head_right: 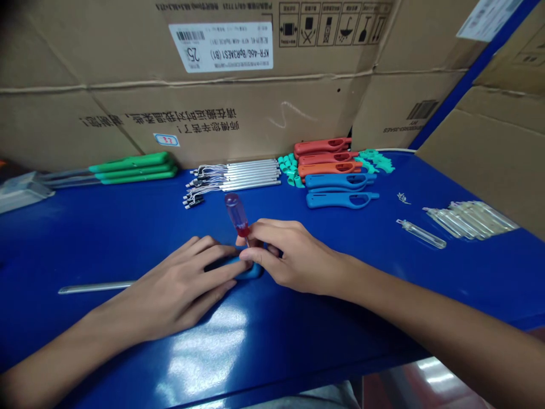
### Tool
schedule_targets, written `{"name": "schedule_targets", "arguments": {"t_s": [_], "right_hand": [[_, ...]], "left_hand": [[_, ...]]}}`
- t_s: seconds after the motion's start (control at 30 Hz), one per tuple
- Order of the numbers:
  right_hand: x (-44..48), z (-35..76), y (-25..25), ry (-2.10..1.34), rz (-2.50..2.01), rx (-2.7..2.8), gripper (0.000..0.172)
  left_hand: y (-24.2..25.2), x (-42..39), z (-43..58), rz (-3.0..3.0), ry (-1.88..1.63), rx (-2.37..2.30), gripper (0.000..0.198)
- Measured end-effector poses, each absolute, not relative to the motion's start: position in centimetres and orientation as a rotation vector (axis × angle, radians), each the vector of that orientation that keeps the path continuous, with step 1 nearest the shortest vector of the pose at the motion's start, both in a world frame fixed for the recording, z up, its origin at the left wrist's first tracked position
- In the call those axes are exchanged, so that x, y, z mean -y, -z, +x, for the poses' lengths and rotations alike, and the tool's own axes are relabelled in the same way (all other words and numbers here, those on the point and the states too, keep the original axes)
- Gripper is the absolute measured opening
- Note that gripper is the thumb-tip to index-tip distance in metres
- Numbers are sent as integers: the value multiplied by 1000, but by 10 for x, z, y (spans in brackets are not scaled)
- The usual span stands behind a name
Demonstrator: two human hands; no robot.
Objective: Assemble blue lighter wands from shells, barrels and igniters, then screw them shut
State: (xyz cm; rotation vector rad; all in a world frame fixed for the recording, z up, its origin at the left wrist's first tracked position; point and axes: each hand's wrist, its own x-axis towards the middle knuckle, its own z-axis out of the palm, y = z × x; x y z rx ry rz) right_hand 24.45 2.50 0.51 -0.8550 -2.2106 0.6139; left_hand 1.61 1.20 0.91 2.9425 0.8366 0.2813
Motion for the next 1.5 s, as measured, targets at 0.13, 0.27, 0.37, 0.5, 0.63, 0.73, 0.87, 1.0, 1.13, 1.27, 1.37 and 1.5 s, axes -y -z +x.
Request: {"name": "schedule_targets", "arguments": {"t_s": [0.13,0.27,0.37,0.5,0.63,0.73,0.87,1.0,1.13,1.27,1.37,1.5], "right_hand": [[-27,247,-12,-699,-800,2296,14],[-28,247,-13,-699,-806,2279,12],[-30,247,-10,-646,-845,2217,6],[-33,246,-3,-585,-859,2204,11],[-35,244,1,-505,-838,2199,12],[-41,241,2,-451,-811,2202,13],[-59,236,5,-493,-830,2163,17],[-79,225,16,-727,-908,1951,20],[-84,219,26,-800,-858,1874,17],[-81,217,26,-723,-841,1910,14],[-78,217,25,-641,-848,1960,16],[-76,216,26,-517,-862,1989,18]], "left_hand": [[-9,-12,17,2938,-276,-838,30],[-6,-13,17,2942,-300,-851,30],[-5,-15,17,2942,-314,-870,31],[-5,-16,18,2935,-323,-863,31],[-4,-16,19,2908,-338,-871,31],[-3,-23,21,2813,-387,-913,29],[-8,-46,23,2646,-424,-981,27],[-18,-68,27,2578,-391,-1127,29],[-13,-72,34,2623,-410,-1249,20],[2,-66,38,2677,-517,-1306,19],[6,-61,38,2682,-552,-1328,18],[7,-58,40,2720,-583,-1320,17]]}}
